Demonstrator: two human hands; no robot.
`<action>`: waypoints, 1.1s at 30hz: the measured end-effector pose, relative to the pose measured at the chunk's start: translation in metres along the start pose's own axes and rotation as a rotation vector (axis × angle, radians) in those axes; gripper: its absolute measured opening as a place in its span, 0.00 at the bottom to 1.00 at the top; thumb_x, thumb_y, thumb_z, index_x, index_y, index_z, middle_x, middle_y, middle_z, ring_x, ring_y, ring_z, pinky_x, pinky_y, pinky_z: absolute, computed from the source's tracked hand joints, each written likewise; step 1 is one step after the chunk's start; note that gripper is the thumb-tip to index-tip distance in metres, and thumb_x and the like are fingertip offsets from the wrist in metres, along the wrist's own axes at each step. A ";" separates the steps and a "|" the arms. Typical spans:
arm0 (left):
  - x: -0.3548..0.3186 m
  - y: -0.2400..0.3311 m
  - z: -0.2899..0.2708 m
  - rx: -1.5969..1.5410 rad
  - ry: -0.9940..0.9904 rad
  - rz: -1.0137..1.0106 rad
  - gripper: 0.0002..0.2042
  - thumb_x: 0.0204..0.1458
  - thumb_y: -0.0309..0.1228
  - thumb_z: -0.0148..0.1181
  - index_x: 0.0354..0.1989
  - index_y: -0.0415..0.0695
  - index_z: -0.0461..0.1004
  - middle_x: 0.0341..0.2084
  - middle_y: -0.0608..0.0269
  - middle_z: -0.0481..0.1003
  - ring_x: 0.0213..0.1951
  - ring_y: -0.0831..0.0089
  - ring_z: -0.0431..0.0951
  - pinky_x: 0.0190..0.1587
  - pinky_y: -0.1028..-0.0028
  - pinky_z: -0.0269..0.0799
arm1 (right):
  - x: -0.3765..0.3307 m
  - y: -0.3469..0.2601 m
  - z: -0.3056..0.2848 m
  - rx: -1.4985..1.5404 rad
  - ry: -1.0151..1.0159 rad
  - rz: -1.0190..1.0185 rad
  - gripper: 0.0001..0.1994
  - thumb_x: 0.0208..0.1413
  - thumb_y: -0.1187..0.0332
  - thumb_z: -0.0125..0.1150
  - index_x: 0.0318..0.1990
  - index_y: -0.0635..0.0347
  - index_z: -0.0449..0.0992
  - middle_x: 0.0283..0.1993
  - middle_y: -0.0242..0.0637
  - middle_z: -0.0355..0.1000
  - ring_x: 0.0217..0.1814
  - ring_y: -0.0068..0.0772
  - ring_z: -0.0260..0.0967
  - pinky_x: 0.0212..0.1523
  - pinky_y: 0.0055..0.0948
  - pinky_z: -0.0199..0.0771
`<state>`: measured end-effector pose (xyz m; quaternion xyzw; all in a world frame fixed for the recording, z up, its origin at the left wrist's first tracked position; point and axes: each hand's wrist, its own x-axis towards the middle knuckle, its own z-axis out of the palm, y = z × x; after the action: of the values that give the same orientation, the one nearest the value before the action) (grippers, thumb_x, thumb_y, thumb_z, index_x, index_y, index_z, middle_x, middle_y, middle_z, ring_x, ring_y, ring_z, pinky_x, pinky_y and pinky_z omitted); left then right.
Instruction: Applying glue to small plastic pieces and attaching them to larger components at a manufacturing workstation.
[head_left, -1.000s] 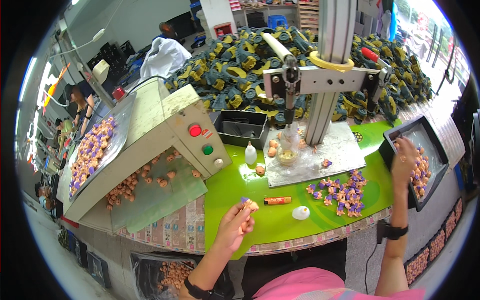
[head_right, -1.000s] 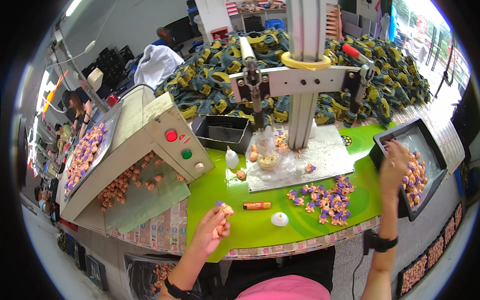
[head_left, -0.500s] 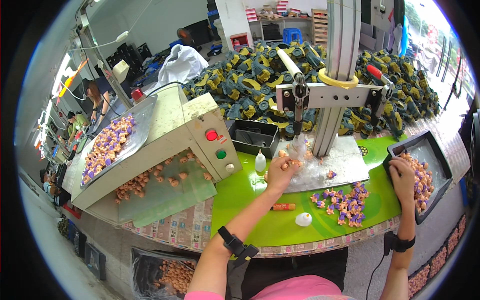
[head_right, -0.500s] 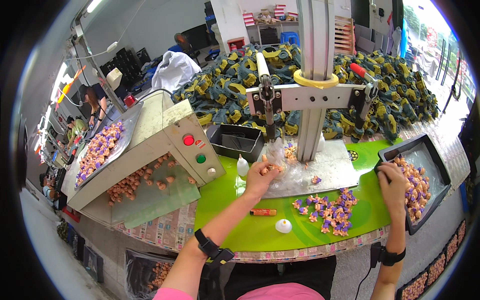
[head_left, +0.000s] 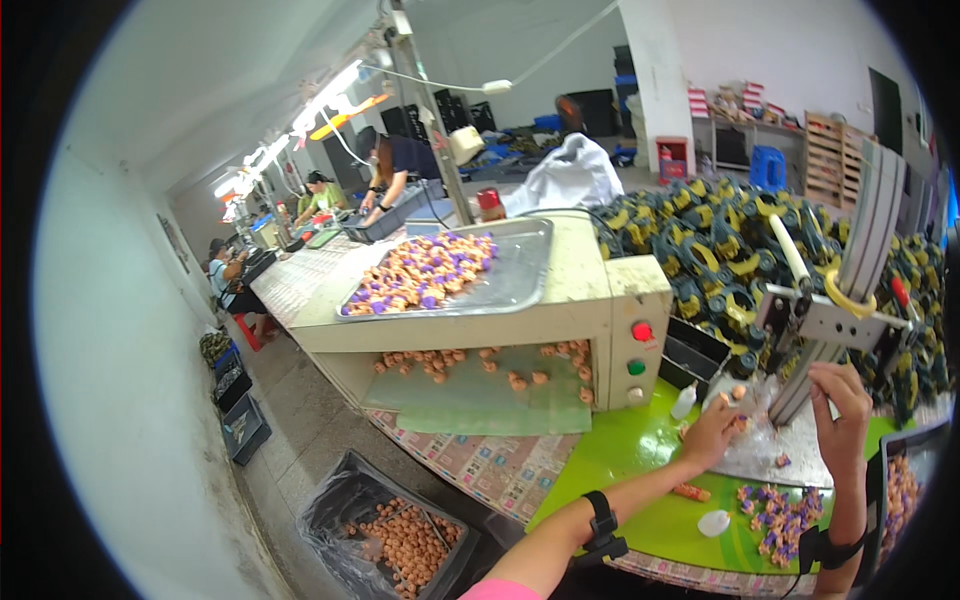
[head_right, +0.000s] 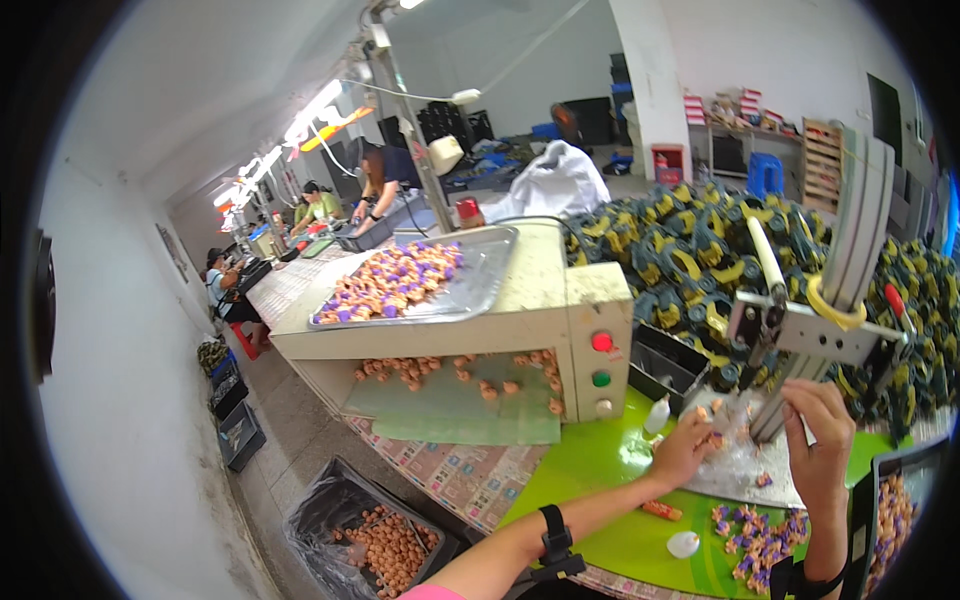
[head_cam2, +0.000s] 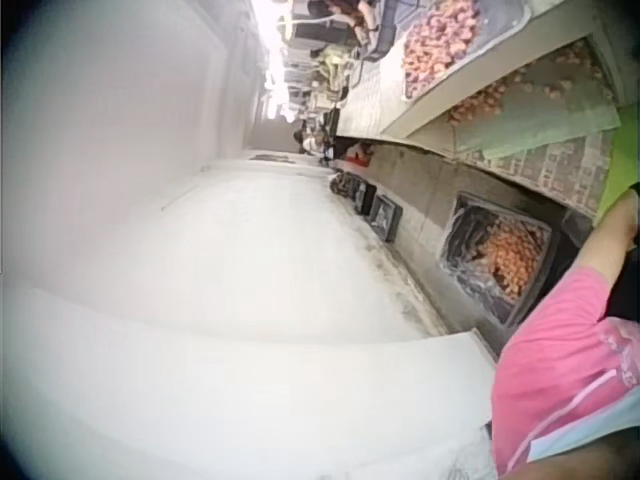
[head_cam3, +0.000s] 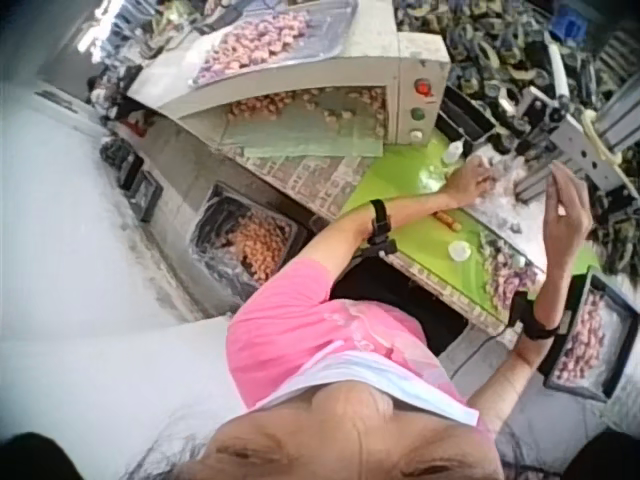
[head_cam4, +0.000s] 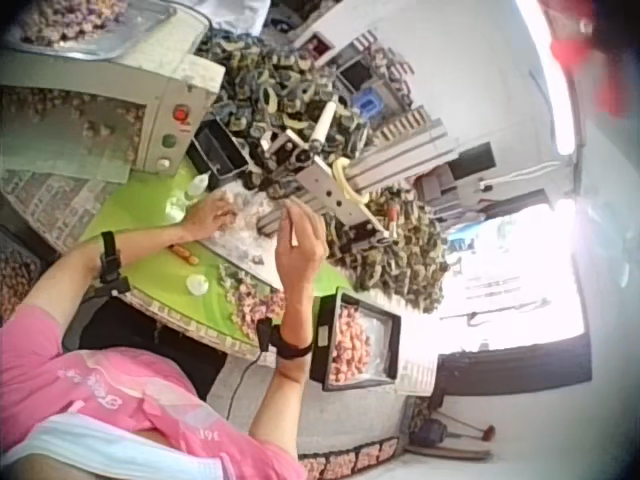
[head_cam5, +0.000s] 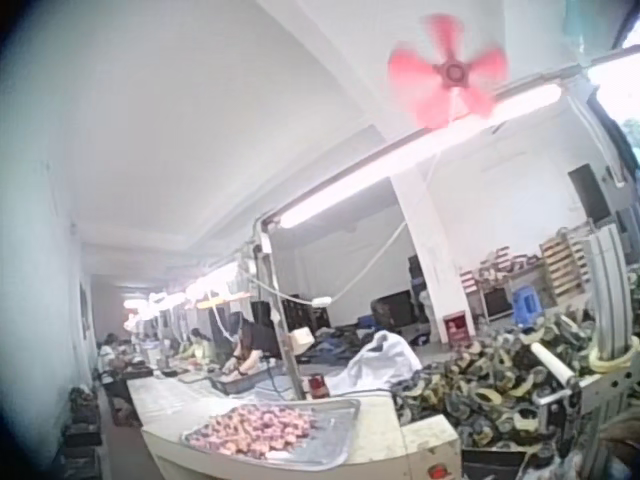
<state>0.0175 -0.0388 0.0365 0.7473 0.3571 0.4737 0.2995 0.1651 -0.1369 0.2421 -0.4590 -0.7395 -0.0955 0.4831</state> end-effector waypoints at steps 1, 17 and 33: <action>-0.002 -0.003 -0.003 0.016 0.019 0.010 0.12 0.49 0.28 0.59 0.43 0.41 0.74 0.39 0.53 0.67 0.44 0.54 0.72 0.44 0.63 0.68 | 0.017 -0.008 0.004 -0.060 0.050 -0.098 0.08 0.49 0.81 0.58 0.39 0.69 0.75 0.38 0.47 0.74 0.39 0.46 0.71 0.41 0.34 0.71; 0.012 -0.019 -0.008 -0.006 -0.091 -0.161 0.13 0.47 0.29 0.63 0.42 0.42 0.75 0.37 0.55 0.68 0.41 0.60 0.73 0.44 0.66 0.68 | 0.111 -0.022 0.016 0.553 0.188 0.207 0.23 0.54 0.69 0.59 0.58 0.62 0.65 0.34 0.31 0.69 0.34 0.18 0.64 0.35 0.21 0.64; -0.080 0.036 -0.076 -1.138 -0.248 -0.990 0.16 0.58 0.32 0.56 0.53 0.45 0.66 0.42 0.67 0.73 0.36 0.86 0.70 0.30 0.85 0.65 | -0.063 -0.067 0.002 0.094 -0.121 -0.195 0.24 0.49 0.54 0.61 0.53 0.54 0.72 0.51 0.48 0.71 0.56 0.49 0.68 0.63 0.52 0.53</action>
<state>-0.0671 -0.1160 0.0537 0.2782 0.3149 0.3078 0.8537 0.1192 -0.2105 0.2106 -0.3669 -0.8119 -0.0795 0.4471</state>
